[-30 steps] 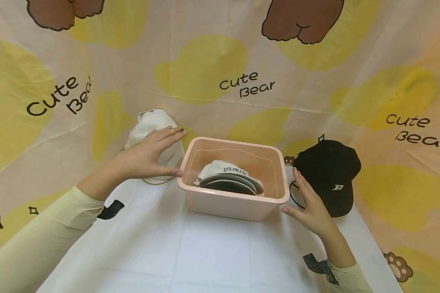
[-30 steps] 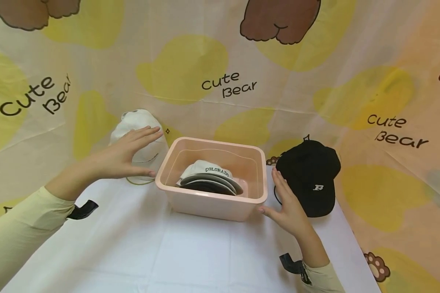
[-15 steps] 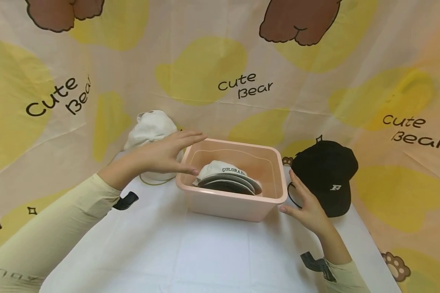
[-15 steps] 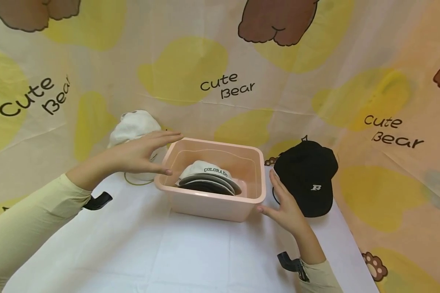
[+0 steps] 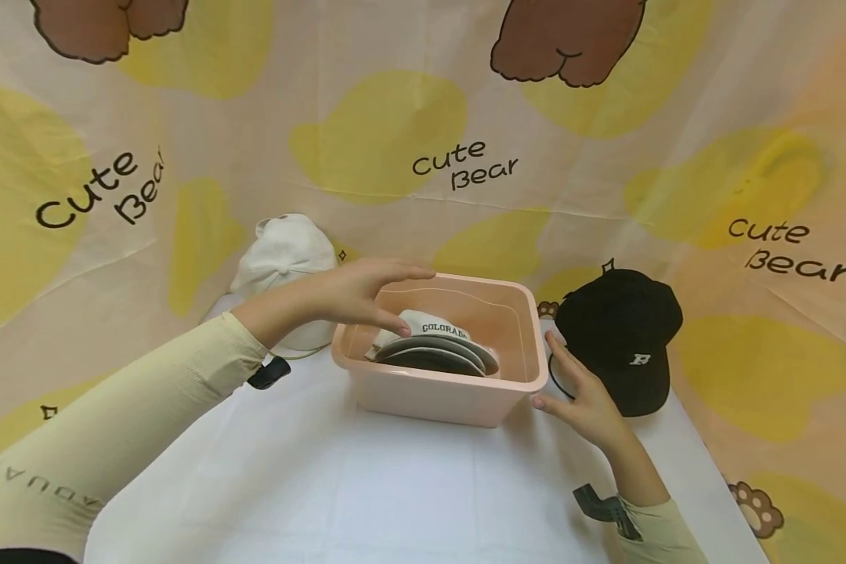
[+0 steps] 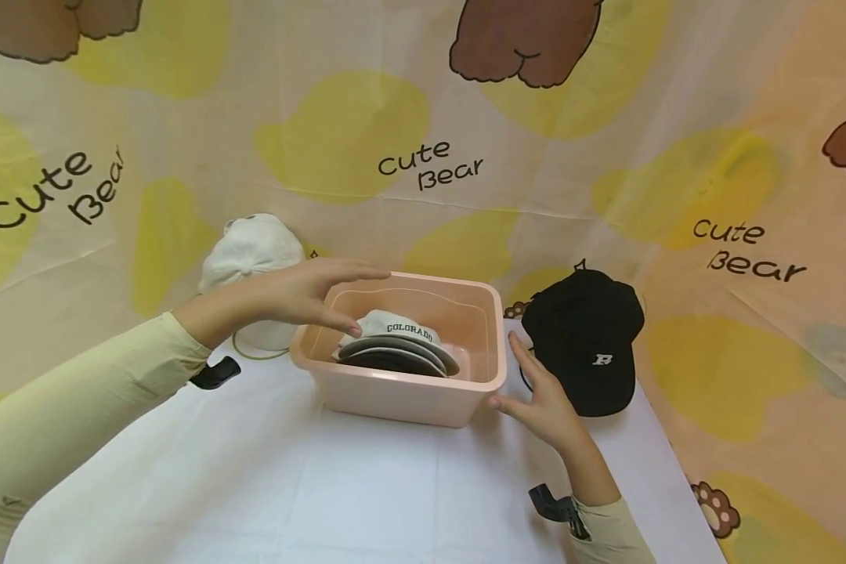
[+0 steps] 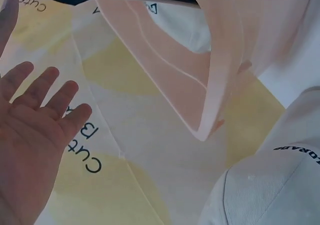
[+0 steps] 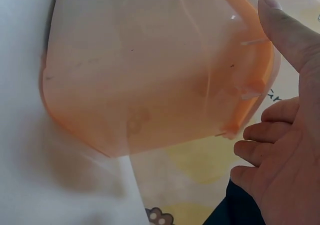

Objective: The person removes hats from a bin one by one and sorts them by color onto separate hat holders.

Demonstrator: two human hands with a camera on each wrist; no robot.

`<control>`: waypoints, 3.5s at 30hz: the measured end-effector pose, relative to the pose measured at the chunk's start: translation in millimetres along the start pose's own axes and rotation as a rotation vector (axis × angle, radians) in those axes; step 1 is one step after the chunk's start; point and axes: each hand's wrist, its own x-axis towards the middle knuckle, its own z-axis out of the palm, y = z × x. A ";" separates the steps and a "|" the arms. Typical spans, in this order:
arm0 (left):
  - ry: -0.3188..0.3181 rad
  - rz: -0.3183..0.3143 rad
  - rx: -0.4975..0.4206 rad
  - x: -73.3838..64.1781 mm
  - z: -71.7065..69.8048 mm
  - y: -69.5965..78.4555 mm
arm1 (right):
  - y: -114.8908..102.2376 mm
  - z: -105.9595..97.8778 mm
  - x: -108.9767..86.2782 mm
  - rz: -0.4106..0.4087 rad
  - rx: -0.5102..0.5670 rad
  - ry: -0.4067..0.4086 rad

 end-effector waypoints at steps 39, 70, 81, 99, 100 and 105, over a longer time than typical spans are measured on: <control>-0.169 -0.097 -0.262 47.6 51.4 -10.4 | -0.4 9.1 1.7 -0.018 0.131 0.042; 0.347 -0.326 -0.381 39.3 13.1 -14.9 | 0.4 11.0 0.0 -0.018 0.179 0.039; 0.430 -0.243 -0.464 26.2 -9.2 -3.3 | -1.5 11.0 0.3 -0.019 0.186 0.037; 0.599 -0.058 -0.497 5.6 -38.9 10.1 | -0.2 10.8 -0.6 -0.022 0.174 0.033; 0.606 -0.049 -0.496 3.9 -40.6 11.2 | -0.4 10.8 -0.8 -0.020 0.175 0.032; 0.640 0.002 -0.497 -3.6 -49.3 14.0 | -1.1 10.6 -1.1 -0.006 0.164 0.033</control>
